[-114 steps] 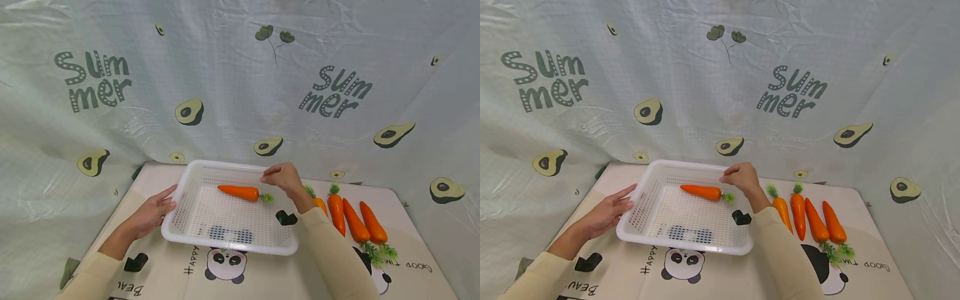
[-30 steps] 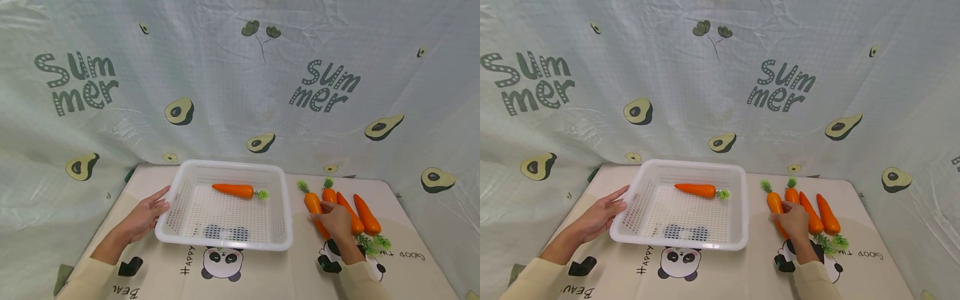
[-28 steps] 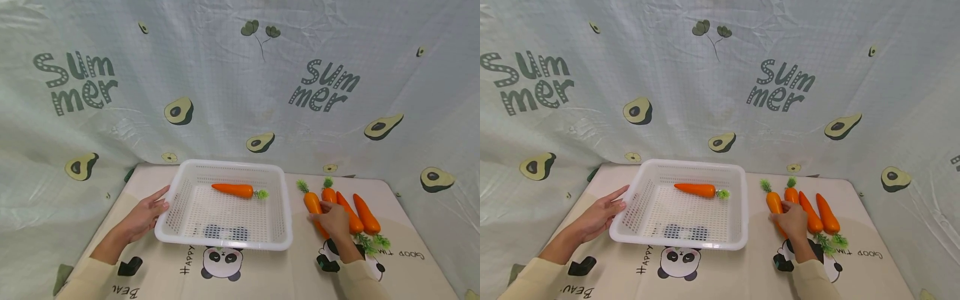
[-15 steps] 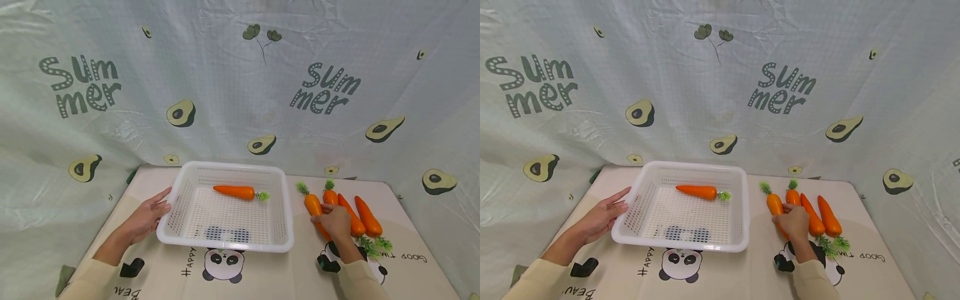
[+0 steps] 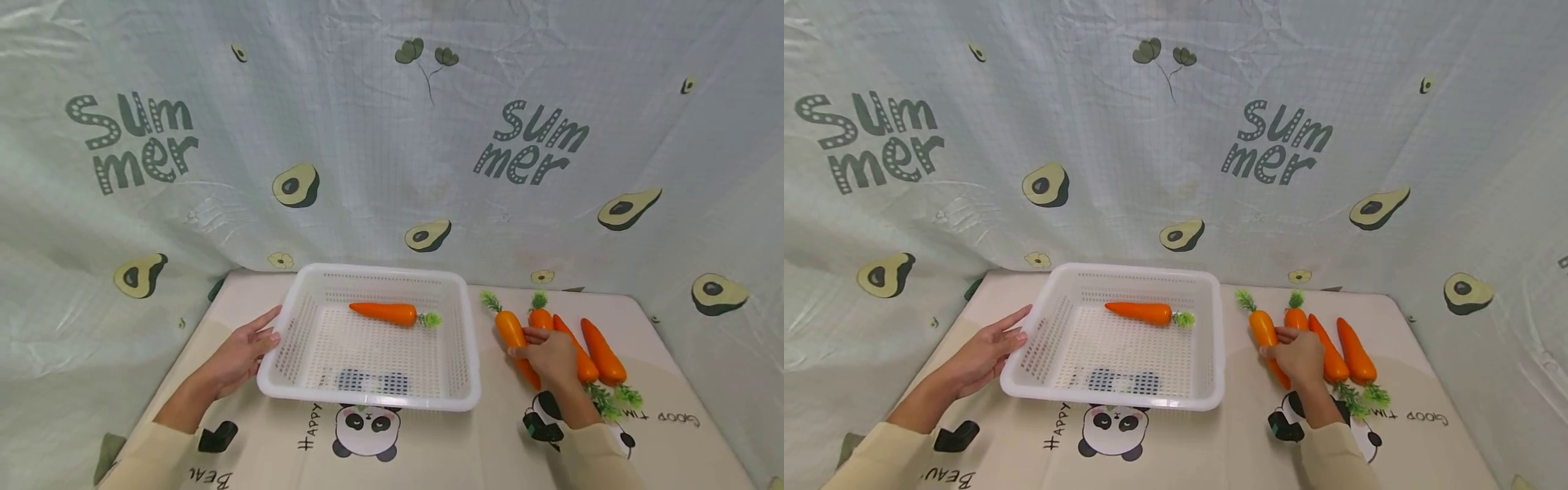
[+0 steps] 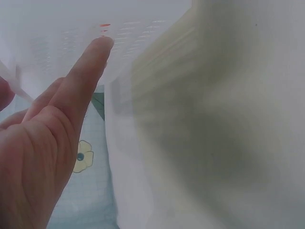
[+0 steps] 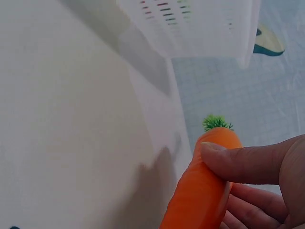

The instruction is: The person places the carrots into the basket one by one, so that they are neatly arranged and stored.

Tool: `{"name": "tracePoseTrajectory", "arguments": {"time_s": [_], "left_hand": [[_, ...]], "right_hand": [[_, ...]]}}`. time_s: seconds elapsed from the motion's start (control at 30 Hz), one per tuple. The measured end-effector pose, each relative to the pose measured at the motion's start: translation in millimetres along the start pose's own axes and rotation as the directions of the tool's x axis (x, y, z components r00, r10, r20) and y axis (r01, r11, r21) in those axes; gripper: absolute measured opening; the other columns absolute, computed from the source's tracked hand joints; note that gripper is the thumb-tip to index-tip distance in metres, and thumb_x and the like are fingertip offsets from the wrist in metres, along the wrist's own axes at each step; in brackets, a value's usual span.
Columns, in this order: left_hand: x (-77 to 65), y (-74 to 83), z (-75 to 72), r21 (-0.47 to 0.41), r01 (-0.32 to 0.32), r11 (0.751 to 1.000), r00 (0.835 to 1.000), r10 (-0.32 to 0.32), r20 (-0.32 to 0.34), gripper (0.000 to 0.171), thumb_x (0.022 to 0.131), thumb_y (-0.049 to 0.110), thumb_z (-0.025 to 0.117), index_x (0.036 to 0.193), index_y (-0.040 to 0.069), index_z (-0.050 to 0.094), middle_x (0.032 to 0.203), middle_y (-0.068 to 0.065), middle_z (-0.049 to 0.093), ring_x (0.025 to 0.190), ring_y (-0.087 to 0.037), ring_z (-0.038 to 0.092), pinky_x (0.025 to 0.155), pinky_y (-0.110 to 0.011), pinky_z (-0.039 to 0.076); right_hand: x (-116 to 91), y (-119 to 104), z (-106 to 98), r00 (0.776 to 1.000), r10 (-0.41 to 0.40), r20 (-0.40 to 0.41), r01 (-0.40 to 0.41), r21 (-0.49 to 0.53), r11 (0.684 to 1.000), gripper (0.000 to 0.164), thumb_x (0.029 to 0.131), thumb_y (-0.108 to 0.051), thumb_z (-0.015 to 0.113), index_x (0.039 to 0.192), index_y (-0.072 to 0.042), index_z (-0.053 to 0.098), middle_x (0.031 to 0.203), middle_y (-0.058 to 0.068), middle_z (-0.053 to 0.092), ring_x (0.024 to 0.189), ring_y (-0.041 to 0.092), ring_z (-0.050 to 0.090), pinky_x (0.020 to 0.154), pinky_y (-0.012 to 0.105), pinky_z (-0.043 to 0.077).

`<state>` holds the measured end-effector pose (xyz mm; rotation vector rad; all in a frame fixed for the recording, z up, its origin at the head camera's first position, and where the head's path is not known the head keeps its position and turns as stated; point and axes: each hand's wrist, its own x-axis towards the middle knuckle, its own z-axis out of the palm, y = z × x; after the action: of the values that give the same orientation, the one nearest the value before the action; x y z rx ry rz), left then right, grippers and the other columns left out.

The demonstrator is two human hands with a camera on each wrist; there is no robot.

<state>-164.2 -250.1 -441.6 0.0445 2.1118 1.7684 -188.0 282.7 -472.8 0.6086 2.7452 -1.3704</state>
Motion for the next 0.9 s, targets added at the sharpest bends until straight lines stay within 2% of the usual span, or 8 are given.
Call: {"name": "tracePoseTrajectory", "arguments": {"time_s": [0.23,0.57,0.9], "left_hand": [[0.4,1.2,-0.6,-0.003,0.009,1.000,1.000,-0.009,-0.009,0.075,0.111,0.027,0.051,0.169,0.018,0.004,0.168,-0.026,0.029,0.124,-0.027,0.066,0.096,-0.047,0.060],[-0.3,0.1,3.2,-0.006,0.019,1.000,0.999,-0.019,-0.026,0.075,0.110,0.027,0.052,0.169,0.020,0.006,0.168,-0.025,0.030,0.127,-0.032,0.065,0.096,-0.050,0.060],[0.4,-1.3,2.8,-0.007,0.006,1.000,1.000,-0.006,-0.021,0.074,0.111,0.024,0.050,0.169,0.019,0.005,0.168,-0.026,0.029,0.132,-0.038,0.061,0.099,-0.052,0.059]], "right_hand": [[-3,-11,-6,0.998,-0.006,0.057,0.003,0.050,0.999,0.058,0.086,-0.013,0.084,0.137,0.006,0.064,0.134,0.029,0.067,0.128,0.045,0.063,0.100,0.047,0.057],[-9,-30,-17,0.988,-0.009,0.156,-0.018,0.171,0.985,0.060,0.087,-0.010,0.084,0.141,0.004,0.061,0.143,0.029,0.062,0.133,0.045,0.060,0.096,0.041,0.059],[-15,-47,-22,0.984,-0.035,0.177,0.005,0.169,0.986,0.061,0.088,-0.010,0.083,0.143,0.003,0.060,0.145,0.029,0.061,0.134,0.044,0.059,0.097,0.039,0.059]]}}
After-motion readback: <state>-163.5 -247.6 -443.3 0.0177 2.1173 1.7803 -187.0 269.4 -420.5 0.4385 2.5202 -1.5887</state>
